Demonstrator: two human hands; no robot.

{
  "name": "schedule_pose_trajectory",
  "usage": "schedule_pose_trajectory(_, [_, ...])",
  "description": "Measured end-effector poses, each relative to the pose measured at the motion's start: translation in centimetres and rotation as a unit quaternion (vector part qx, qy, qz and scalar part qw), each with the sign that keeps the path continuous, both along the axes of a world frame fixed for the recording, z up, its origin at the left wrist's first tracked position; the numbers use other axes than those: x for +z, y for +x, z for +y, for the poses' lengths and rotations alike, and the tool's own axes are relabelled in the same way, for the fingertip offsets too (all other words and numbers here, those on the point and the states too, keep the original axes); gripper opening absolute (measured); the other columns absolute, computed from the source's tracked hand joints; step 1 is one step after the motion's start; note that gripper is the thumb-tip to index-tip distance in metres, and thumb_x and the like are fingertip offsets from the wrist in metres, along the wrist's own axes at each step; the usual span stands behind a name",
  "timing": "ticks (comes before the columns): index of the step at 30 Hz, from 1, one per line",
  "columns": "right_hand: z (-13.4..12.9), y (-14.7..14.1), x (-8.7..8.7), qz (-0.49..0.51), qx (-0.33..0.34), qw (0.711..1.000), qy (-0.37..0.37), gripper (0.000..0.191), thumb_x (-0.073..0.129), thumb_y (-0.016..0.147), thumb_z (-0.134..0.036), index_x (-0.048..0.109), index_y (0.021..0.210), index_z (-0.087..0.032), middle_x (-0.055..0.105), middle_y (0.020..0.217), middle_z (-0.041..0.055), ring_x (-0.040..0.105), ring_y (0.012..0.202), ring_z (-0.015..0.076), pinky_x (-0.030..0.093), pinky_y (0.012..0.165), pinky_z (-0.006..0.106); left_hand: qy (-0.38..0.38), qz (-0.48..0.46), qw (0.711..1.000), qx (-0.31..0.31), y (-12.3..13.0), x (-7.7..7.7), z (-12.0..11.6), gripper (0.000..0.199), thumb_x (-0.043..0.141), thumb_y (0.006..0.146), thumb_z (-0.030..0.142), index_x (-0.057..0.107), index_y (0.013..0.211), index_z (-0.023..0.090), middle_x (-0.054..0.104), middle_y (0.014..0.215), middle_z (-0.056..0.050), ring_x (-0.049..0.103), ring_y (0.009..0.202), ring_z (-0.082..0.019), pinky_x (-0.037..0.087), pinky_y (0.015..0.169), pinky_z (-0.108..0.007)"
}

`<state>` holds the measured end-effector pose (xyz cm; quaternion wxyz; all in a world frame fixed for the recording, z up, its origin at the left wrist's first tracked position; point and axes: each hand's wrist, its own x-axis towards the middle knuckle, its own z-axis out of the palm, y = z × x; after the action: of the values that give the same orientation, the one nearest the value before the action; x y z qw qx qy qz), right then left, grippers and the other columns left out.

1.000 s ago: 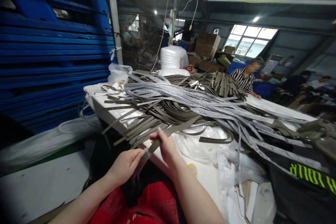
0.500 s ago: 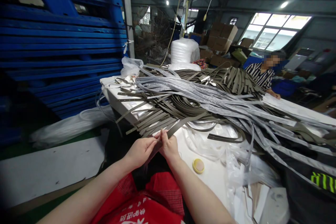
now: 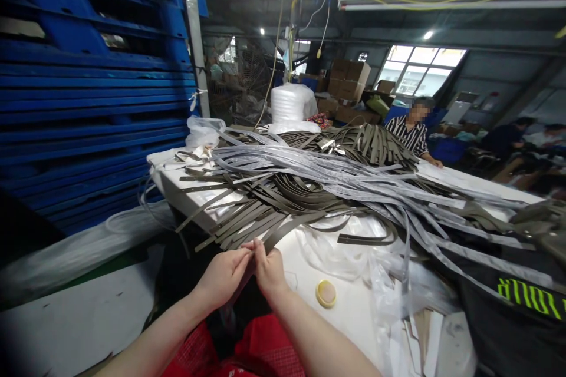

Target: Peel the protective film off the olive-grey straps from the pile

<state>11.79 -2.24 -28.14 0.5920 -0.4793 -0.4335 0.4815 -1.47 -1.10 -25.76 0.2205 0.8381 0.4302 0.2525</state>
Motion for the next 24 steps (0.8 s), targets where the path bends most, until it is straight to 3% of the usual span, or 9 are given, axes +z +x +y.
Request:
schedule_pose_trajectory(3, [0.8, 1.1, 1.1, 0.077, -0.023, 0.997, -0.017, 0.055, 0.059, 0.080, -0.068, 0.078, 0.089, -0.017, 0.076, 0.087, 0.0108, 0.071, 0.082, 0.0254, 0.053, 0.076, 0.036, -0.003, 0.007, 1.000, -0.012, -0.2, -0.2, -0.1, 0.039, 0.034, 0.098, 0.025, 0.058, 0.069, 0.020, 0.070, 0.072, -0.005, 0.066, 0.065, -0.018, 0.041, 0.060, -0.025])
schedule_pose_trajectory(6, [2.6, 3.7, 4.1, 0.120, -0.071, 0.990, 0.002, 0.054, 0.064, 0.076, -0.069, 0.077, 0.086, -0.017, 0.077, 0.083, 0.0109, 0.071, 0.080, 0.0255, 0.053, 0.080, 0.039, -0.010, 0.010, 1.000, -0.019, -0.3, 0.6, -0.1, 0.040, 0.033, 0.099, 0.026, 0.057, 0.068, 0.019, 0.070, 0.071, -0.004, 0.066, 0.066, -0.018, 0.041, 0.061, -0.025])
schedule_pose_trajectory(9, [3.3, 4.6, 6.9, 0.031, -0.033, 0.997, 0.060, 0.057, 0.061, 0.078, -0.070, 0.078, 0.084, -0.017, 0.077, 0.084, 0.0118, 0.072, 0.082, 0.0265, 0.052, 0.086, 0.041, 0.011, -0.013, 1.000, -0.021, 0.0, 2.9, 0.5, 0.038, 0.034, 0.099, 0.025, 0.058, 0.069, 0.020, 0.069, 0.072, -0.003, 0.065, 0.068, -0.017, 0.041, 0.062, -0.025])
schedule_pose_trajectory(13, [2.4, 3.3, 9.1, -0.111, 0.050, 0.986, 0.113, 0.054, 0.054, 0.085, -0.067, 0.079, 0.092, -0.020, 0.077, 0.093, 0.0095, 0.070, 0.093, 0.0268, 0.050, 0.091, 0.041, 0.062, -0.048, 0.997, -0.011, 0.8, 6.8, 1.8, 0.037, 0.036, 0.097, 0.026, 0.055, 0.067, 0.019, 0.066, 0.069, -0.003, 0.061, 0.065, -0.017, 0.037, 0.061, -0.026])
schedule_pose_trajectory(17, [3.1, 4.3, 13.2, -0.067, 0.056, 0.987, 0.134, 0.051, 0.061, 0.082, -0.064, 0.077, 0.101, -0.020, 0.077, 0.091, 0.0084, 0.071, 0.089, 0.0255, 0.051, 0.090, 0.041, 0.072, -0.055, 0.996, -0.022, 1.5, 8.9, 2.1, 0.037, 0.038, 0.097, 0.027, 0.054, 0.065, 0.019, 0.063, 0.064, -0.001, 0.057, 0.061, -0.015, 0.033, 0.057, -0.025])
schedule_pose_trajectory(21, [5.1, 6.5, 18.6, -0.051, 0.031, 0.986, 0.157, 0.051, 0.063, 0.080, -0.064, 0.078, 0.085, -0.016, 0.076, 0.081, 0.0104, 0.072, 0.079, 0.0240, 0.053, 0.085, 0.038, 0.081, -0.050, 0.995, -0.042, 2.2, 10.5, 2.1, 0.038, 0.039, 0.097, 0.028, 0.052, 0.063, 0.019, 0.061, 0.062, 0.000, 0.054, 0.058, -0.014, 0.029, 0.054, -0.025])
schedule_pose_trajectory(24, [5.5, 6.1, 20.5, -0.141, 0.052, 0.973, 0.176, 0.057, 0.061, 0.078, -0.070, 0.077, 0.071, -0.016, 0.074, 0.074, 0.0098, 0.070, 0.073, 0.0238, 0.054, 0.080, 0.037, 0.117, -0.077, 0.990, -0.023, 2.6, 13.0, 2.7, 0.037, 0.037, 0.098, 0.029, 0.052, 0.066, 0.019, 0.062, 0.063, -0.001, 0.055, 0.058, -0.015, 0.030, 0.055, -0.025])
